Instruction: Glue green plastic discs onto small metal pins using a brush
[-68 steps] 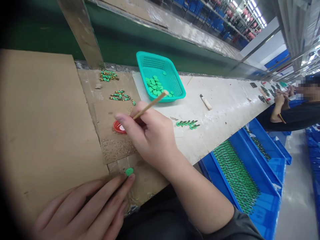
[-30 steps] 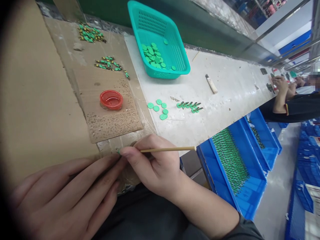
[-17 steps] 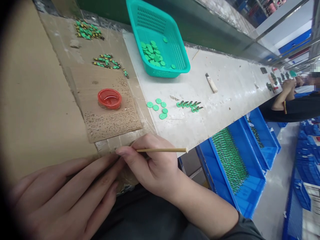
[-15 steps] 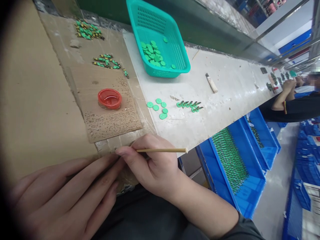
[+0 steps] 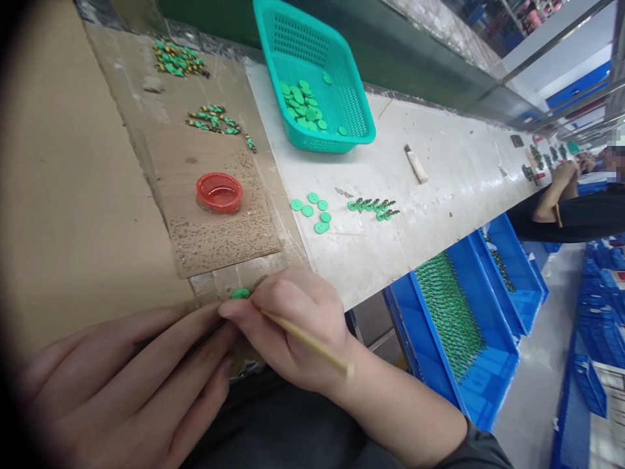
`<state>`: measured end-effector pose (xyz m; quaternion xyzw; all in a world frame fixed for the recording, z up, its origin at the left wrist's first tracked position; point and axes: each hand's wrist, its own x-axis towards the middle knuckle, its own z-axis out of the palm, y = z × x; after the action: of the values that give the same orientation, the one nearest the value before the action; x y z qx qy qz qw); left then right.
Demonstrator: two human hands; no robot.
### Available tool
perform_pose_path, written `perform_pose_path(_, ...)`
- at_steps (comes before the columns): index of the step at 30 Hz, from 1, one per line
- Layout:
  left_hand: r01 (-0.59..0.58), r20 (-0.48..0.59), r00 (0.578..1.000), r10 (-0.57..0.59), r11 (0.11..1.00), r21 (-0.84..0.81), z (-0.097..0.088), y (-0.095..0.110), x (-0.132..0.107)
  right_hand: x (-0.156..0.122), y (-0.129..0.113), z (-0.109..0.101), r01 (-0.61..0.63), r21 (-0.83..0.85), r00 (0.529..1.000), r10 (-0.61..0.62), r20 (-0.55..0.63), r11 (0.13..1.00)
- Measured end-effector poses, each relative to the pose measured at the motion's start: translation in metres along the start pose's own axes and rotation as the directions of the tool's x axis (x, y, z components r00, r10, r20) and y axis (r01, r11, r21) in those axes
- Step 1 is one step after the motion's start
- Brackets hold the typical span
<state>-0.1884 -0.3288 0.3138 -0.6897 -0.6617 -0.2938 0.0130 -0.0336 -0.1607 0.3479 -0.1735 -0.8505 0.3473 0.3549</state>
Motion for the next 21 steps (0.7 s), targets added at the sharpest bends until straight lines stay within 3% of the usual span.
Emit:
perform_pose_path(5, 0.024, -0.031, 0.999, -0.024, 1.0, -0.013, 0.003, 0.002, 0.0, -0.002, -0.001, -0.003, 0.185, -0.141, 0.982, -0.178, 0.058, 0.973)
perform_pose_path(8, 0.027, -0.045, 0.999, -0.027, 1.0, -0.012, 0.003, 0.003, -0.002, -0.006, 0.001, -0.001, 0.193, -0.096, 0.98, -0.196, -0.026, 0.977)
perform_pose_path(10, 0.025, -0.038, 0.999, -0.025, 1.0, -0.002, 0.004, 0.002, -0.002, -0.007, 0.003, 0.002, 0.14, -0.017, 0.973, -0.14, -0.181, 0.99)
perform_pose_path(13, 0.032, -0.041, 0.999, -0.031, 0.999, 0.026, 0.003, 0.001, 0.006, -0.004, 0.007, 0.006, 0.001, 0.102, 0.926, 0.037, -0.375, 0.995)
perform_pose_path(17, -0.014, -0.017, 1.0, 0.017, 0.991, 0.132, -0.007, 0.01, 0.028, -0.001, 0.004, 0.005, -0.093, 0.193, 0.898, 0.166, -0.407, 0.977)
perform_pose_path(21, 0.037, 0.178, 0.982, -0.056, 0.994, 0.108, -0.024, 0.03, 0.039, -0.009, -0.004, -0.004, -0.13, 0.122, 0.893, 0.17, -0.418, 0.984)
